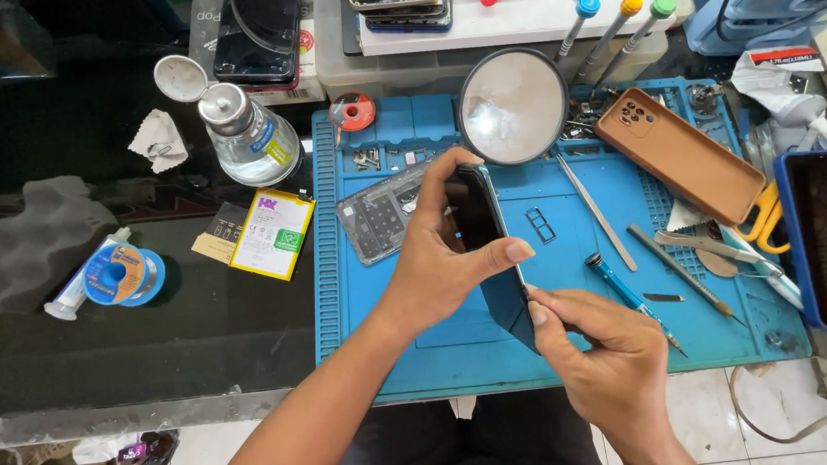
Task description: Disassembling a mobile phone to clean the frame and remove internal components like the battery.
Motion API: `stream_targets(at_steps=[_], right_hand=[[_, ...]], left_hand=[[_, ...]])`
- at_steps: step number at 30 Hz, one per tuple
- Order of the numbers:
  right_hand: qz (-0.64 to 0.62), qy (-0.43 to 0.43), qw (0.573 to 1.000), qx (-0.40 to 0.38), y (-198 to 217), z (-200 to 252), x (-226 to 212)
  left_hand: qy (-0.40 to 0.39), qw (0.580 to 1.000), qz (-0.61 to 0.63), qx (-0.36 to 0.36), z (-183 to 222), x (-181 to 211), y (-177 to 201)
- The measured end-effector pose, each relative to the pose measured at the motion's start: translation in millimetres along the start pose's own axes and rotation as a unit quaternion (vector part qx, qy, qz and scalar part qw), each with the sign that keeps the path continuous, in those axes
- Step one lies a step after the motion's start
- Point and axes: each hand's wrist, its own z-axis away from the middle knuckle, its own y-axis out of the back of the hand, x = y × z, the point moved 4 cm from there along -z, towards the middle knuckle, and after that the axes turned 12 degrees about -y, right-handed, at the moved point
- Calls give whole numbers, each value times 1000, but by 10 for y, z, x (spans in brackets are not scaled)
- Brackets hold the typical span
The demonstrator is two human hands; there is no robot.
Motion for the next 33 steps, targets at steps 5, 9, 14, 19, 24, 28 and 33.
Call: stream_targets(at_steps=[5, 9, 14, 19, 24, 28, 33], right_hand=[[-2, -3, 1000, -3, -36, -51, -102], [-11, 8, 1000, -1, -45, -86, -152], [-4, 22, 1000, 1, -59, -111, -180], [4, 19, 1000, 0, -63, -117, -190], [-1, 36, 999, 17, -67, -143, -240], [-4, 45, 999, -3, -74, -205, -332], [-6, 49, 999, 2, -94, -236, -419]], left_hand=[[-8, 1000, 22, -4, 3, 6, 27], [-25, 999, 29, -7, 15, 7, 7], [-27, 999, 37, -20, 22, 6, 22], [-59, 996, 59, -37, 25, -9, 16], [-73, 995, 55, -42, 41, 4, -9], [-63, 996, 48, -43, 43, -6, 3], [-69, 994, 67, -56, 51, -14, 13]])
